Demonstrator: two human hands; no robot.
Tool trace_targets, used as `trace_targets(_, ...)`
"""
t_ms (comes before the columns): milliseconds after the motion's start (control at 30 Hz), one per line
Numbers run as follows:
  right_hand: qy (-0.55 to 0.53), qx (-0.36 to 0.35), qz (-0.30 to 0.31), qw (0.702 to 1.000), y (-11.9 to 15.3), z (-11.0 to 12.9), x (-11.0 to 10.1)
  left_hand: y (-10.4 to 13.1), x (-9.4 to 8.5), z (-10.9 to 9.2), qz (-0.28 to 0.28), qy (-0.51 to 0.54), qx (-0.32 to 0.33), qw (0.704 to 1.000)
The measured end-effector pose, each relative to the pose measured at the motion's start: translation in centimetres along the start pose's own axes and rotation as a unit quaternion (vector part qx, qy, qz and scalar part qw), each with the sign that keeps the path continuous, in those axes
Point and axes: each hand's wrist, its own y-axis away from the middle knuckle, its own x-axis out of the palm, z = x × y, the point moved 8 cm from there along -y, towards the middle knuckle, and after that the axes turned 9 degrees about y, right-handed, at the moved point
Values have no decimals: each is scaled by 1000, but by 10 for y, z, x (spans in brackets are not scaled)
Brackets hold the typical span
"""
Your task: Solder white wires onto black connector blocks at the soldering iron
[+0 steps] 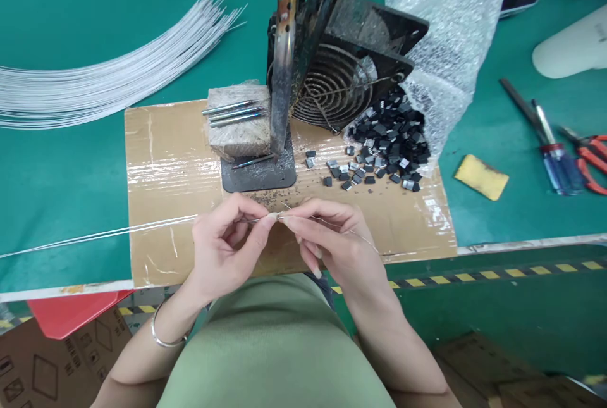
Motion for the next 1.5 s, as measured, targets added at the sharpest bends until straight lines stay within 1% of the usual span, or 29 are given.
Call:
trace_targets(133, -4, -22, 5, 1000, 1, -2, 3, 0, -1, 0, -9, 4, -4, 1000)
trace_targets(400, -43, -34, -9, 998, 3, -9, 7, -1, -1, -3, -31, 11, 6, 999)
trace_targets(633, -100, -54, -46, 992, 5, -7, 15, -1, 0, -5, -43, 13, 15, 999)
trace_targets(833, -134, -64, -59, 987, 6, -9, 21, -2, 0, -9, -52, 16, 25, 998)
trace_targets(967, -134, -69, -63, 987, 5, -12, 22, -3, 0, -10, -56, 20, 28, 998)
trace_targets(1067, -106, -58, -45, 992, 5, -11, 19, -3, -1, -8, -57, 22, 17, 998)
trace_targets(1133, -81, -69, -47, 993, 7, -5, 10, -2, -3, -6, -55, 13, 4, 998)
trace_targets(1167, -68, -84, -59, 992, 8, -1, 2, -1, -4, -4, -51, 3, -3, 999)
trace_targets(1233, -43, -131, -104, 985, 10, 11, -19, -1, -6, -4, -38, -34, -2, 999)
trace_targets(1300, -23, -189, -169, 967, 15, 25, -43, -2, -6, -10, -12, -111, 35, 993)
trace_targets(1333, -16, -223, -204, 953, 18, 32, -55, -3, -5, -16, 8, -164, 73, 984)
trace_targets(1367, -13, -256, -238, 937, 22, 38, -66, -4, -1, -23, 32, -222, 118, 967)
trace_targets(1400, -10, -282, -268, 921, 26, 43, -75, -4, 4, -29, 61, -275, 162, 946)
trace_targets(1433, -8, -301, -292, 908, 29, 46, -83, -5, 9, -32, 92, -316, 191, 925)
trace_targets(1467, -4, -311, -305, 900, 31, 48, -89, -5, 12, -31, 121, -339, 200, 911)
trace_targets(1500, 3, -312, -311, 898, 32, 49, -93, -7, 13, -29, 143, -342, 189, 909)
